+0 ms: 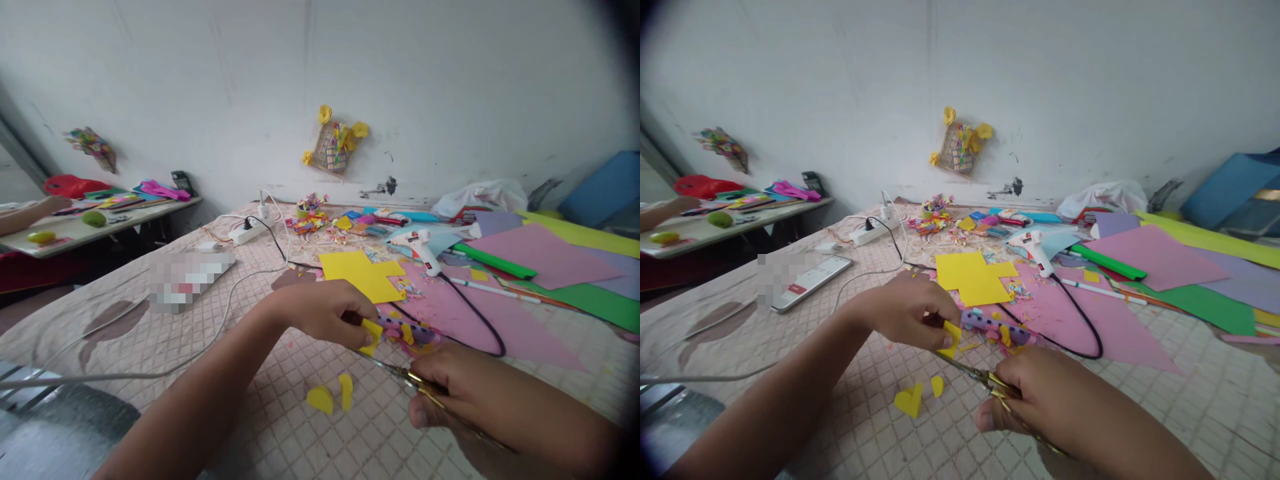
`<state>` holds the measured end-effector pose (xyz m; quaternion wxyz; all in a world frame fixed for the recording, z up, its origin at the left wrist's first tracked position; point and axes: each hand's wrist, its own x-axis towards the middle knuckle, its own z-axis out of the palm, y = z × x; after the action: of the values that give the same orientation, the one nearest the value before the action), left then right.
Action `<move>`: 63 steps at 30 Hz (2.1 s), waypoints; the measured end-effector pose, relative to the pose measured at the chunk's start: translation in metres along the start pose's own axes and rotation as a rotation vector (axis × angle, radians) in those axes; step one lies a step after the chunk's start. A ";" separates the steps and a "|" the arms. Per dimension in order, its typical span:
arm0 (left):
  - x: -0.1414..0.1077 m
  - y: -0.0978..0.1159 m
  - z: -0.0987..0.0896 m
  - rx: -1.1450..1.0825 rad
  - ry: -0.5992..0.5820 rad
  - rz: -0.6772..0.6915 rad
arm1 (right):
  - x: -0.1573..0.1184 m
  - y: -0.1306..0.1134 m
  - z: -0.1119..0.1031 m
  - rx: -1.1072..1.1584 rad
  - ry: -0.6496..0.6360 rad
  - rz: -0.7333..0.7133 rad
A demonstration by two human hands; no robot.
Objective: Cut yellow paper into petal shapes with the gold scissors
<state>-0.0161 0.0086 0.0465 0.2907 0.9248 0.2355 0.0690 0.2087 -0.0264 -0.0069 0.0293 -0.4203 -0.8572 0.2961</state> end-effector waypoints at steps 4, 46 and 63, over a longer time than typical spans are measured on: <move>0.000 0.001 -0.001 0.016 0.029 -0.009 | 0.000 0.001 0.000 -0.062 -0.069 0.026; 0.007 -0.013 0.006 -0.272 0.499 -0.130 | -0.002 -0.001 -0.009 0.042 0.165 0.116; 0.009 -0.012 0.009 -0.240 0.475 -0.139 | -0.001 0.001 -0.008 0.017 0.126 0.129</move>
<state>-0.0103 0.0169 0.0328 0.3389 0.8233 0.3501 0.2912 0.2117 -0.0229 -0.0007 0.0677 -0.4922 -0.8223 0.2775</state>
